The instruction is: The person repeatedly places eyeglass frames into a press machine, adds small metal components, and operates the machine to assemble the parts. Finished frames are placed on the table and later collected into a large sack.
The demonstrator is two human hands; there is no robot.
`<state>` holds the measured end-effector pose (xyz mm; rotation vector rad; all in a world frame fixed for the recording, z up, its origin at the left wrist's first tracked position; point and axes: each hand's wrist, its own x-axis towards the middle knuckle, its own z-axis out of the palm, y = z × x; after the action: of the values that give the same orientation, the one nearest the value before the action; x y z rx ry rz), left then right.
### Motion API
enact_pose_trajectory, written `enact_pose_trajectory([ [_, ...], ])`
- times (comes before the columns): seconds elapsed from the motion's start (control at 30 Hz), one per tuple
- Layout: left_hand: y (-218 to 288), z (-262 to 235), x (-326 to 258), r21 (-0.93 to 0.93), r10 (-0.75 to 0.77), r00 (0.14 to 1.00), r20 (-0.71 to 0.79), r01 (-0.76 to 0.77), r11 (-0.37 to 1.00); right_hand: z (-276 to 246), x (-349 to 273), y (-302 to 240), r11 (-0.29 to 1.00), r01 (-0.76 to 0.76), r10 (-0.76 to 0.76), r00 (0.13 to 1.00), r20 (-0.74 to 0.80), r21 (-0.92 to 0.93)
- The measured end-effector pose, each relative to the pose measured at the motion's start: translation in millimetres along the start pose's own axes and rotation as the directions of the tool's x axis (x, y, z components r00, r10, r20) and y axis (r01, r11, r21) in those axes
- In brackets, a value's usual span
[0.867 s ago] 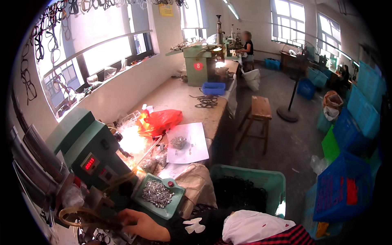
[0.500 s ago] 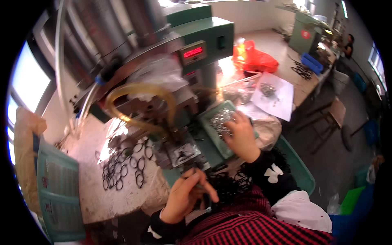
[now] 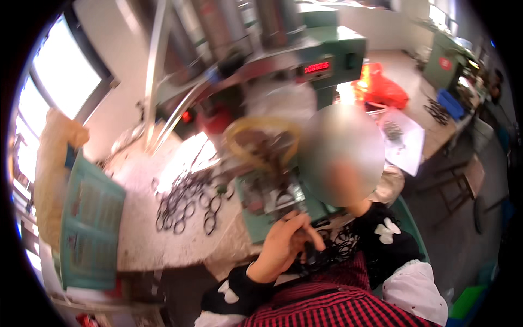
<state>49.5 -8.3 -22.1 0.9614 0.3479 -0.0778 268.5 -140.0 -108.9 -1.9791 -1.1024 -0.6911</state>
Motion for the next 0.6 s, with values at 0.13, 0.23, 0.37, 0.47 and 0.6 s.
enact_pose_trajectory([
  [0.13,-26,-53,-37,0.124,0.167,0.976,0.141,-0.185,0.975,37,14,-19,0.992,0.103,-0.097,0.991,0.094,-0.069],
  [0.23,2,-26,-63,0.907,0.512,0.856,-0.076,-0.154,0.391,28,-24,7,0.958,-0.214,0.214,0.977,0.018,0.192],
  [0.37,26,-102,-78,0.950,0.681,0.723,-0.115,0.281,-0.139,33,-4,-7,0.916,-0.190,0.213,0.977,-0.027,0.353],
  [0.47,19,-118,-88,0.814,0.672,0.740,0.005,0.387,-0.432,43,-1,-33,0.876,-0.199,0.225,0.974,-0.007,0.440],
  [0.6,15,-119,-71,0.898,0.741,0.671,0.028,0.309,-0.313,32,2,-47,0.829,-0.241,0.256,0.966,0.042,0.505],
])
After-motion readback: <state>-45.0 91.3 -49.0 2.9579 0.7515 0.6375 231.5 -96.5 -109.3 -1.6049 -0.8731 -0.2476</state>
